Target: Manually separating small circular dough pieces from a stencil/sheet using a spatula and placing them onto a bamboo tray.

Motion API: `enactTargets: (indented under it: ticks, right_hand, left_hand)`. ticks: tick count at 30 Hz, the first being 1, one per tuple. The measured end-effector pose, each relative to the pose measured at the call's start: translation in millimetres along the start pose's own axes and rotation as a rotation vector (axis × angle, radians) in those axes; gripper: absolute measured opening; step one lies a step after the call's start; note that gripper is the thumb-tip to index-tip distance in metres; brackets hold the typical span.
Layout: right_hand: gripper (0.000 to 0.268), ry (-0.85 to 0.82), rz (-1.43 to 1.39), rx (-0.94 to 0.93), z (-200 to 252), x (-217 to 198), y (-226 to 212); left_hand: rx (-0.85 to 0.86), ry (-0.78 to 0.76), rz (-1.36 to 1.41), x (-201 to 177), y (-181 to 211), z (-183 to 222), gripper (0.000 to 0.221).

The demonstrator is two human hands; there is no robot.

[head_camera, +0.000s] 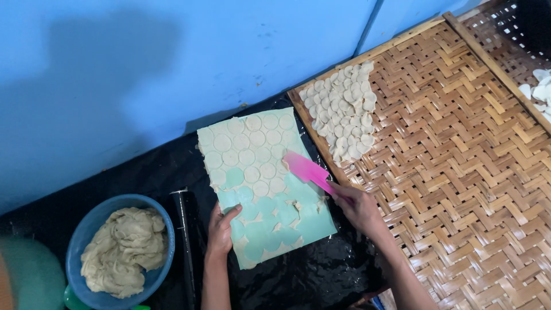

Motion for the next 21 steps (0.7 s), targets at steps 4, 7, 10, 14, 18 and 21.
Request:
enactTargets:
  ticks: [4, 7, 10, 14, 18, 21]
  right_hand:
    - [0.038, -0.001, -0.128, -0.141, 3.1, -2.0, 3.8]
    - [0.042, -0.081, -0.152, 0.047, 3.0, 2.8, 16.1]
    - [0.042, -0.128, -0.155, 0.118, 3.1, 6.2, 23.1]
    - [0.040, -0.192, -0.352, 0.123, 8.4, 3.9, 23.1]
    - [0.044, -0.242, -0.604, 0.209, 10.9, -2.4, 41.3]
    - [0.042, -0.153, -0.695, 0.272, 0.2, -9.8, 80.0]
  left_hand:
    - [-0.026, 0.026, -0.005, 0.1, 0.1, 2.2, 0.058]
    - [0.001, -0.005, 0.000, 0.9, -0.1, 0.9, 0.057]
    - [-0.014, 0.015, -0.014, -2.6, -3.7, 0.6, 0.056]
    - [0.012, -0.010, 0.019, -1.9, -4.6, 0.5, 0.057]
    - [0.018, -0.014, 0.037, -0.3, -3.7, -0.7, 0.059]
    - [-0.014, -0.021, 0.051, 1.3, -3.0, 0.2, 0.060]
Point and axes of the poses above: each hand's wrist, its own z-axis away from the middle knuckle, its own x-axis out of the palm, y = z × x, the point moved 10 cm from there along -z, towards the middle knuckle, and after that the axes turned 13 degrees about x, right-handed, at the moved point
